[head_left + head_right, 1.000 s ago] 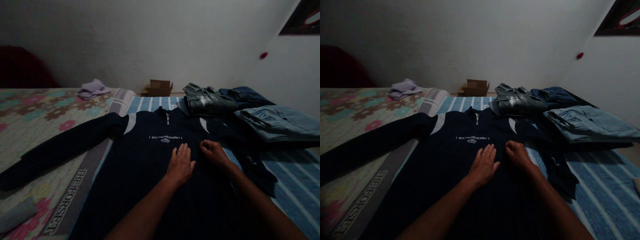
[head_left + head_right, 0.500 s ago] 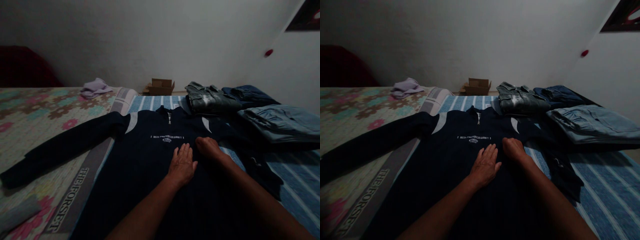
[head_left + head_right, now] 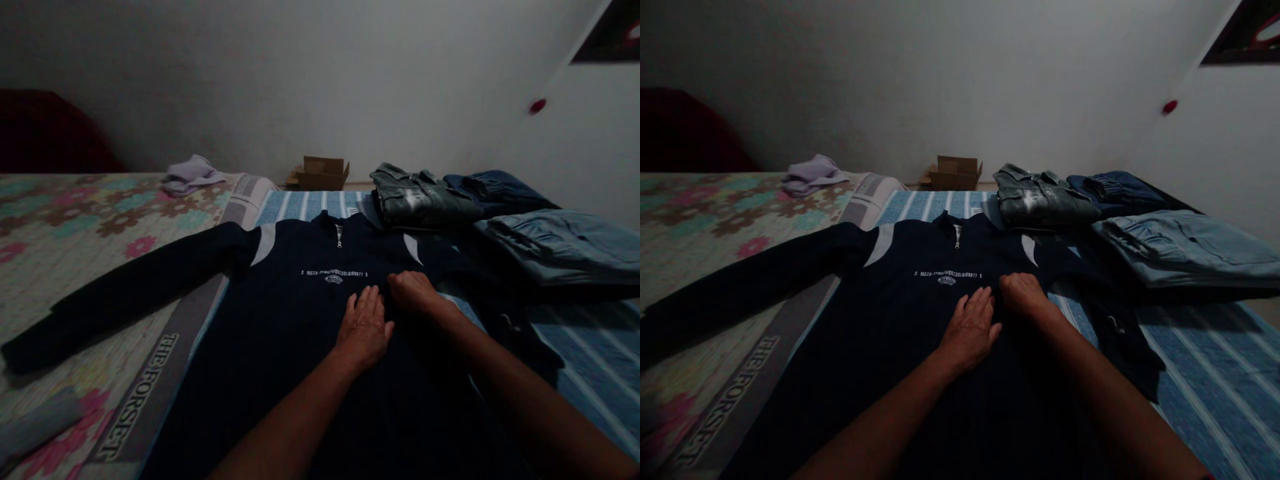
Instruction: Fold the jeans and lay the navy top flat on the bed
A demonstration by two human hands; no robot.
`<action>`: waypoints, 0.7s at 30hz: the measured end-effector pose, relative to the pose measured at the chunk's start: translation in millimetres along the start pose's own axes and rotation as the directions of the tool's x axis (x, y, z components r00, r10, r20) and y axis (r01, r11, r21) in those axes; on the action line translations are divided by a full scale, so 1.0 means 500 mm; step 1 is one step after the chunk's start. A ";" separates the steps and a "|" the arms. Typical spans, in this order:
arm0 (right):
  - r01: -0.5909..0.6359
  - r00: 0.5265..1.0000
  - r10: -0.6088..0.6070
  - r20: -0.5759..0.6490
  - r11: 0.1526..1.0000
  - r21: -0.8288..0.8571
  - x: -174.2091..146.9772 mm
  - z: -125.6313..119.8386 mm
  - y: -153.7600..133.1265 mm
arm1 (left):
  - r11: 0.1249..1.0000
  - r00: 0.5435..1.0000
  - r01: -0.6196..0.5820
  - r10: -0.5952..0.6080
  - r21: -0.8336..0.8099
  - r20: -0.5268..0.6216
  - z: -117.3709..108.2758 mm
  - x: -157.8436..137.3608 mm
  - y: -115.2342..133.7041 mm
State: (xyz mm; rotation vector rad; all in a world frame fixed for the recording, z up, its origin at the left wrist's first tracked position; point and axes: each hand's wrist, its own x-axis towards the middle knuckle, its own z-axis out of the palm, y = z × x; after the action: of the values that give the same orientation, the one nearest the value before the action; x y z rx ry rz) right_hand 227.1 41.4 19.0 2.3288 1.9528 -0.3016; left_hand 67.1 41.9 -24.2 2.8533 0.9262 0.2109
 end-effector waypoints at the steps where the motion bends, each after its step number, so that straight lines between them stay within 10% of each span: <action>1: -0.012 1.000 0.013 -0.016 1.000 0.025 0.002 0.002 0.003 | 1.000 1.000 -0.002 0.002 -0.001 0.002 0.000 0.000 0.000; 9: -0.011 0.989 0.061 -0.134 0.939 0.344 -0.106 -0.014 0.032 | 1.000 1.000 0.005 -0.005 -0.002 0.012 -0.004 0.000 0.001; 13: 0.133 0.990 -0.119 -0.074 0.617 0.775 -0.237 -0.006 -0.009 | 1.000 1.000 0.013 -0.013 0.007 0.016 -0.005 0.003 0.001; 21: 0.087 0.834 -0.453 0.316 0.674 0.734 -0.437 0.032 -0.032 | 1.000 0.999 0.017 -0.017 0.015 0.032 -0.013 0.007 0.000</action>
State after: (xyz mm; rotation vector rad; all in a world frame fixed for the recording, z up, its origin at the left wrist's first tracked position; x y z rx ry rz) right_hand 173.7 -169.6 49.6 1.9076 2.1314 -1.7482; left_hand 68.6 44.5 -17.6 2.8525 0.9498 0.1565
